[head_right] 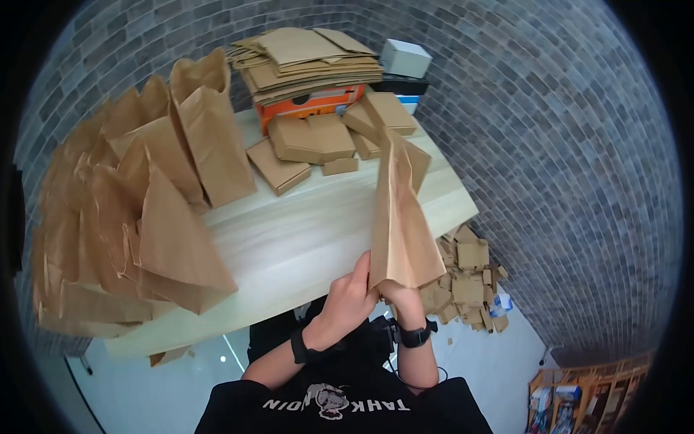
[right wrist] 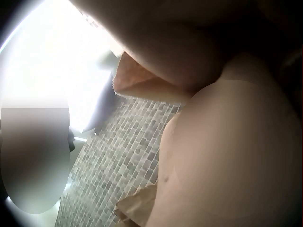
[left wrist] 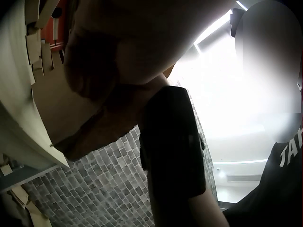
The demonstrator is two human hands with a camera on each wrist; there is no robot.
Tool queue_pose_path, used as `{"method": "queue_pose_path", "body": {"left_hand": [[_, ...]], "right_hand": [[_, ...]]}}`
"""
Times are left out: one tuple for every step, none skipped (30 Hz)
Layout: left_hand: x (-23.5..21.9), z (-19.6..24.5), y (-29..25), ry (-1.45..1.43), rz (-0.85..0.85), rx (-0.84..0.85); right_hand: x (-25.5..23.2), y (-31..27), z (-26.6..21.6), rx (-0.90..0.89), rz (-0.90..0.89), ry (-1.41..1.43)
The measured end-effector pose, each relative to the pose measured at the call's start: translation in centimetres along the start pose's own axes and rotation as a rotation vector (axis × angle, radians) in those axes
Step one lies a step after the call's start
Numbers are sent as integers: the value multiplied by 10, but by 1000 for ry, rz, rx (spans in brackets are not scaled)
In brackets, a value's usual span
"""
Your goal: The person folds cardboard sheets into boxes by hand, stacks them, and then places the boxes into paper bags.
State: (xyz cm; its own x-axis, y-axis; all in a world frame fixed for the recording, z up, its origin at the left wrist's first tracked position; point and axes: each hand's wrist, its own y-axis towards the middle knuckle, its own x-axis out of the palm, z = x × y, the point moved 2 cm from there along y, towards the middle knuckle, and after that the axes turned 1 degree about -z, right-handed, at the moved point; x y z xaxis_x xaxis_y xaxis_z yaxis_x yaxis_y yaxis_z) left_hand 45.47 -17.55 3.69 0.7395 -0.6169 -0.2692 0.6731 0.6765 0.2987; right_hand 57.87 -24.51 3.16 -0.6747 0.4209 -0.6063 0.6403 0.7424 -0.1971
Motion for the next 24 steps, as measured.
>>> {"method": "queue_pose_path", "body": {"left_hand": [[6,1,2,4,-14,45],[10,3,3,8,-25,87],[12,7,0,-4,-36,103],[12,12,-5,15,-43,137],[12,15,-10,37,-44,170],[13,17,-16,56,-71,180],[12,19,-22,51,-73,187],[13,21,-28,30,-109,198],[14,22,-34,9,-142,207],[22,15,-41,19,-161,231],[23,18,-46,18,-162,234],[23,21,-50,17,-163,284],[23,24,-52,17,-162,333],[22,25,-51,13,-135,354],[20,24,-50,22,-125,350],[18,23,-48,33,-132,321],[14,21,-46,44,-135,290],[10,19,-42,55,-121,278],[6,16,-37,47,-130,172],[2,12,-32,35,-143,66],[-3,11,-25,44,-141,58],[-9,7,-17,-67,-76,-52],[-14,4,-9,-178,-13,-162],[-18,-3,1,-160,51,-210]], "right_hand": [[-3,0,13,170,5,66],[-10,1,19,191,51,150],[-18,2,22,190,95,212],[-27,1,25,167,137,269],[-36,0,27,125,168,305],[-46,-2,28,89,195,333],[-52,-8,30,61,213,346],[-56,-11,29,37,224,351],[-60,-21,28,9,232,344],[-62,-29,26,-14,230,324],[-61,-35,25,-28,223,296],[-60,-45,24,-48,213,258],[-57,-53,23,-75,204,210],[-55,-60,19,-106,192,152],[-52,-64,14,-143,180,89],[-50,-66,8,-182,169,20],[-49,-66,-1,-231,162,-56],[-47,-64,-11,-286,157,-135],[-48,-60,-23,-348,160,-221],[-48,-51,-36,-416,169,-310],[-49,-39,-52,-488,180,-408],[-49,-27,-66,-551,190,-505],[-47,-14,-79,-600,190,-599],[-43,0,-89,-640,185,-689]]}}
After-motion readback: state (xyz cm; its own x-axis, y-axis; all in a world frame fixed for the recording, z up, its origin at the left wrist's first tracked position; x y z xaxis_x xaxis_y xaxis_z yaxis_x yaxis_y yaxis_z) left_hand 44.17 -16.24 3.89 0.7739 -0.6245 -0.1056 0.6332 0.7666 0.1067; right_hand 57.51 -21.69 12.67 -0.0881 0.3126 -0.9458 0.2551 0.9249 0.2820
